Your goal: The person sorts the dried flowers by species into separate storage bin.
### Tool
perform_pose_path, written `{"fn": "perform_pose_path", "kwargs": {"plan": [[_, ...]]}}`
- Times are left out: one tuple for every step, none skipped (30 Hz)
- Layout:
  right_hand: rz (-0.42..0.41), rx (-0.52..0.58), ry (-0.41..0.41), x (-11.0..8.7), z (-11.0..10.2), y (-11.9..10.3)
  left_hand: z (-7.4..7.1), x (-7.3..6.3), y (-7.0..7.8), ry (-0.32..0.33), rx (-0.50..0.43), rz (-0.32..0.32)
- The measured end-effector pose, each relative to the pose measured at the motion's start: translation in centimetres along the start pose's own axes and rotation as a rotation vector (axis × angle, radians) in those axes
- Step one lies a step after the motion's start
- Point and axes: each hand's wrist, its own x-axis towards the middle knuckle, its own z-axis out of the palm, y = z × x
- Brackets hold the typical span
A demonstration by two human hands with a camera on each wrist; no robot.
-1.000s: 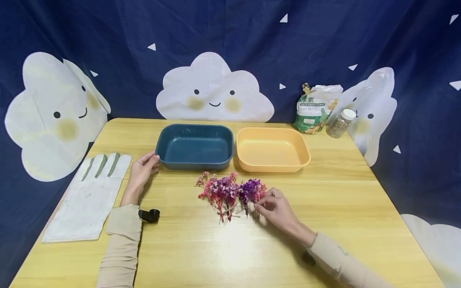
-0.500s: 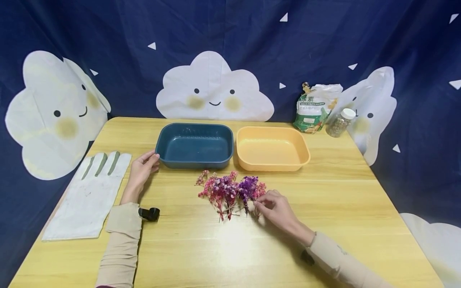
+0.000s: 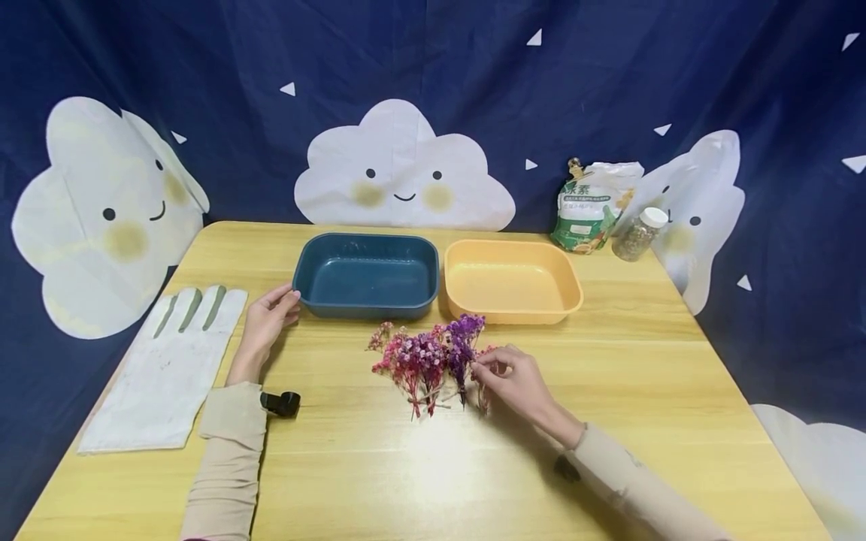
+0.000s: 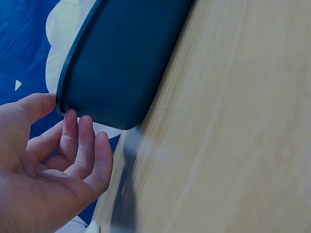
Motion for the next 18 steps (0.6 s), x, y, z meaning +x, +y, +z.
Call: {"fn": "perform_pose_path", "kwargs": {"plan": [[-0.015,-0.002,0.009,0.3,0.0,-0.1,0.0,-0.1,0.0,-0.001,-0.002,-0.002],[-0.028,-0.004,0.017,0.6,0.0,-0.2,0.0,-0.1,0.1,0.000,-0.005,-0.003],[-0.041,-0.007,0.025,1.0,0.0,-0.3,0.0,-0.1,0.0,0.000,-0.006,-0.002],[-0.058,-0.011,0.032,1.4,0.0,-0.4,0.0,-0.2,0.0,0.002,-0.007,-0.001],[-0.068,-0.017,0.036,1.7,0.0,-0.5,0.0,-0.1,-0.1,0.003,-0.006,0.001],[-0.074,-0.028,0.039,2.1,0.0,-0.6,0.0,-0.1,-0.2,0.005,-0.006,0.004],[-0.078,-0.032,0.041,2.6,0.0,-0.7,0.0,-0.1,-0.3,0.008,-0.005,0.008],[-0.078,-0.037,0.041,3.0,0.0,-0.9,0.0,0.0,-0.4,0.011,-0.003,0.014],[-0.078,-0.041,0.039,3.5,0.0,-1.0,0.0,0.0,-0.4,0.014,-0.002,0.017],[-0.073,-0.045,0.037,4.0,0.0,-1.1,0.0,0.1,-0.5,0.017,-0.006,0.022],[-0.061,-0.047,0.033,4.5,0.1,-1.3,0.0,0.1,-0.5,0.020,-0.009,0.025],[-0.057,-0.050,0.031,5.0,0.1,-1.5,0.0,0.1,-0.6,0.022,-0.017,0.023],[-0.054,-0.048,0.029,5.5,0.1,-1.7,0.0,0.2,-0.6,0.023,-0.024,0.021],[-0.056,-0.051,0.028,6.1,0.3,-1.8,0.1,0.2,-0.5,0.025,-0.025,0.021],[-0.057,-0.050,0.028,6.7,0.4,-2.0,0.1,0.1,-0.5,0.026,-0.026,0.018],[-0.059,-0.047,0.028,7.2,0.5,-2.2,0.1,0.2,-0.5,0.025,-0.024,0.017],[-0.065,-0.044,0.028,7.8,0.7,-2.4,0.1,0.1,-0.5,0.024,-0.017,0.016],[-0.076,-0.043,0.027,8.4,0.9,-2.5,0.1,0.2,-0.5,0.022,-0.011,0.014]]}}
